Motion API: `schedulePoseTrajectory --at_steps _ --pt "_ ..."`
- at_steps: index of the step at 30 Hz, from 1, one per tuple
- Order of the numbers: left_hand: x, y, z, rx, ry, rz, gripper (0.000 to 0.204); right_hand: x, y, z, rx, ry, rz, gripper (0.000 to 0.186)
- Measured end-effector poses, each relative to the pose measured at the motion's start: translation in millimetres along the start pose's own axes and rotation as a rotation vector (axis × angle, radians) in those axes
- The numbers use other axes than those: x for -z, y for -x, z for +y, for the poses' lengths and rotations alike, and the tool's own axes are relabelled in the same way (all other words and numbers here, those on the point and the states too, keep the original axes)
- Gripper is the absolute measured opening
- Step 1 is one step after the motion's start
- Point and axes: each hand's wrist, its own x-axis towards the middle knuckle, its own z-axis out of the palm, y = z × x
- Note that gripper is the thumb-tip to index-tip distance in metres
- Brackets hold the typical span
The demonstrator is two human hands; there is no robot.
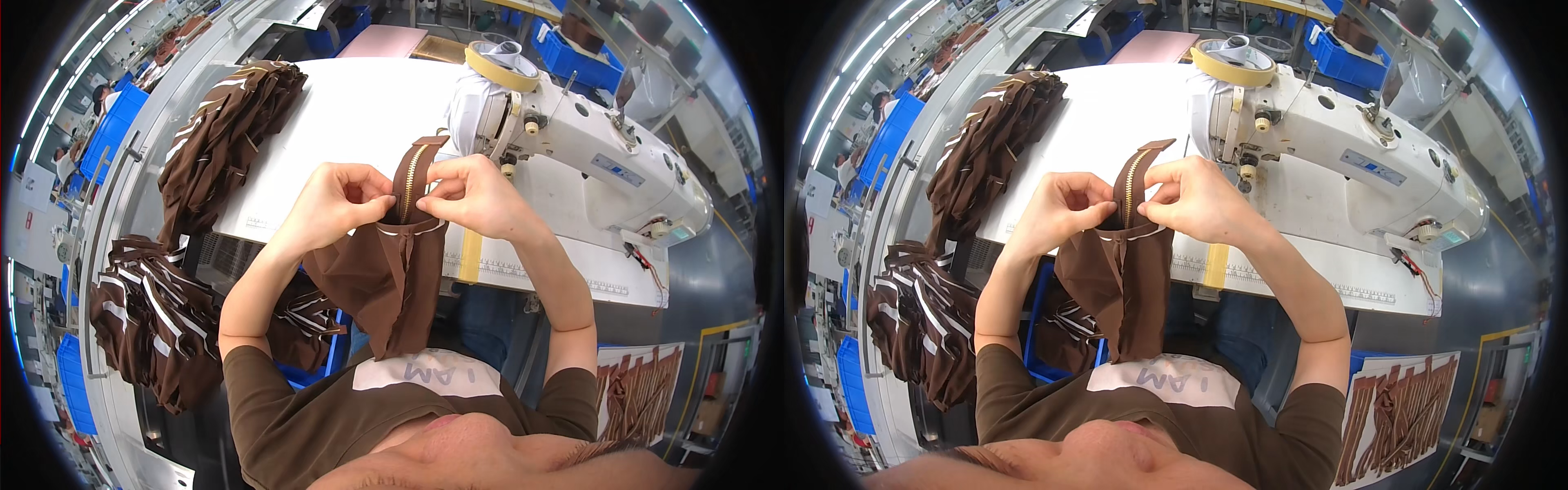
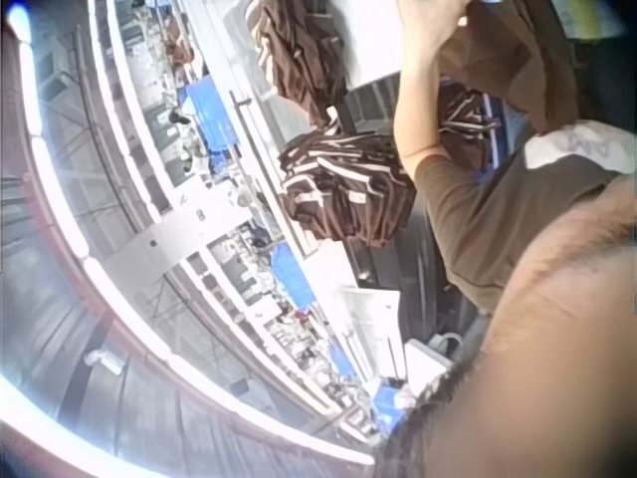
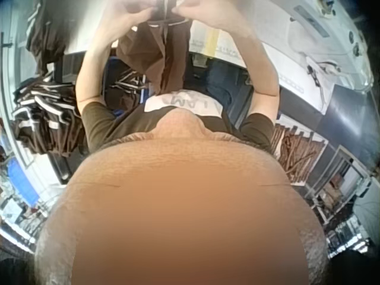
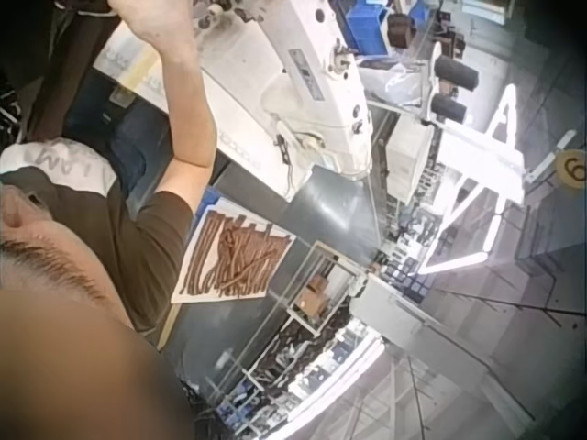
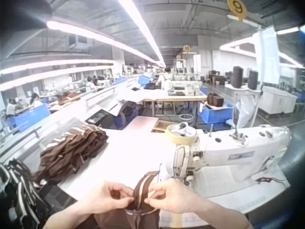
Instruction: The person is sewing a zipper onto a piece of brown leather using an industrial sewing machine.
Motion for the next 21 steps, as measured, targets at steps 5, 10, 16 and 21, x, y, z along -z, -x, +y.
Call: schedulePoseTrajectory --at_steps 5,10,16,21 --pt "-2.4 -1.7 2.1 -0.01 -0.053 0.021 0.009 2.1 2.3 -3.4 -0.001 0.04 0.012 0.021" --pt "-5.3 -7.1 -3.0 -0.074 -0.086 0.019 0.008 3.1 3.3 -2.1 0.004 0.072 0.022 0.021" --pt "13.8 -11.7 -44.9 -0.305 0.336 -0.244 0.047 -2.9 -5.5 -1.2 0.08 -0.102 0.032 0.016" --pt "15.6 27.1 -111.7 -0.26 -0.536 -0.247 0.046 -20.8 -1.3 28.5 0.232 -0.141 0.037 0.016"
